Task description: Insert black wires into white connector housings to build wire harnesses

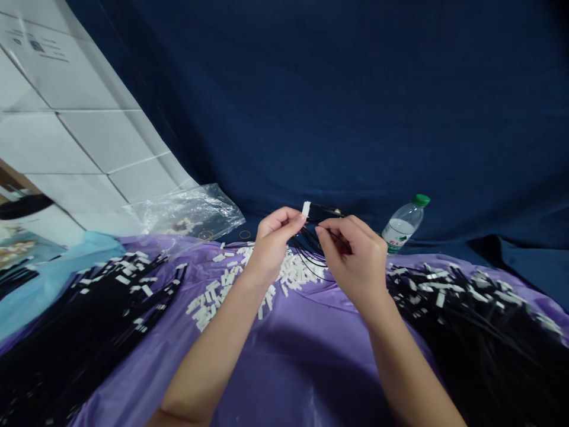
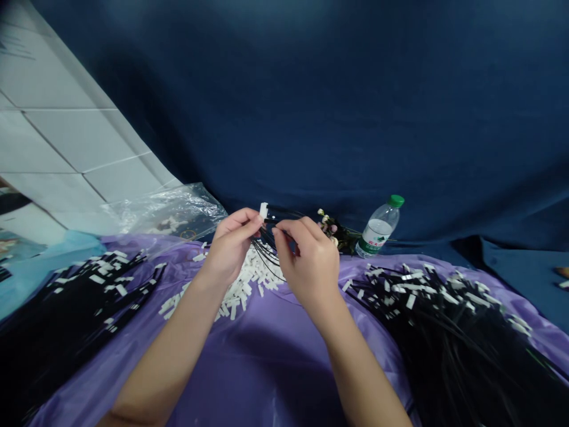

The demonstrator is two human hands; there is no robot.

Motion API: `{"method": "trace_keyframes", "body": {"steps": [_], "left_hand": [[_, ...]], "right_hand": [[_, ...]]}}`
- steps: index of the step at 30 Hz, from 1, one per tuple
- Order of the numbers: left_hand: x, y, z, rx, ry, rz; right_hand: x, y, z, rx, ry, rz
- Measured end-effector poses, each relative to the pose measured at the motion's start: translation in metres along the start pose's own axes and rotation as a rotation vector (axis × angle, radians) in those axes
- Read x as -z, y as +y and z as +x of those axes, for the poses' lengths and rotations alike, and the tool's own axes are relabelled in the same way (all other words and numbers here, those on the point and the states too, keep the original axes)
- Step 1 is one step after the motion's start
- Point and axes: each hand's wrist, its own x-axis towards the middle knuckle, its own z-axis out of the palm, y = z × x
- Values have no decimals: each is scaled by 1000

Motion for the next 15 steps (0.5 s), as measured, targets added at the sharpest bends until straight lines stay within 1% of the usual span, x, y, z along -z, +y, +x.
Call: {"method": "trace_keyframes", "body": {"steps": [4,5,7,10,12,13,15], "left_hand": [[4,7,1,-7,17,21],[6,10,0,-11,5,25],[8,15,-1,-20,-45,39],[12,24,-5,-21,-166,156],[17,30,-8,-21,-262,310],[19,34,-8,-26,-300,390],[27,39,-9,-23,-341,518]], "right_hand": [[2,8,1,-84,57,-203],[1,12,1,-119,51,-224],[0,24,1,-219,-4,-196],[-2,47,2,-446,-165,-23],[1,61,5,-632,-275,197],[3,66,6,-707,-298,299],[12,74,10,-790,-276,415]]}}
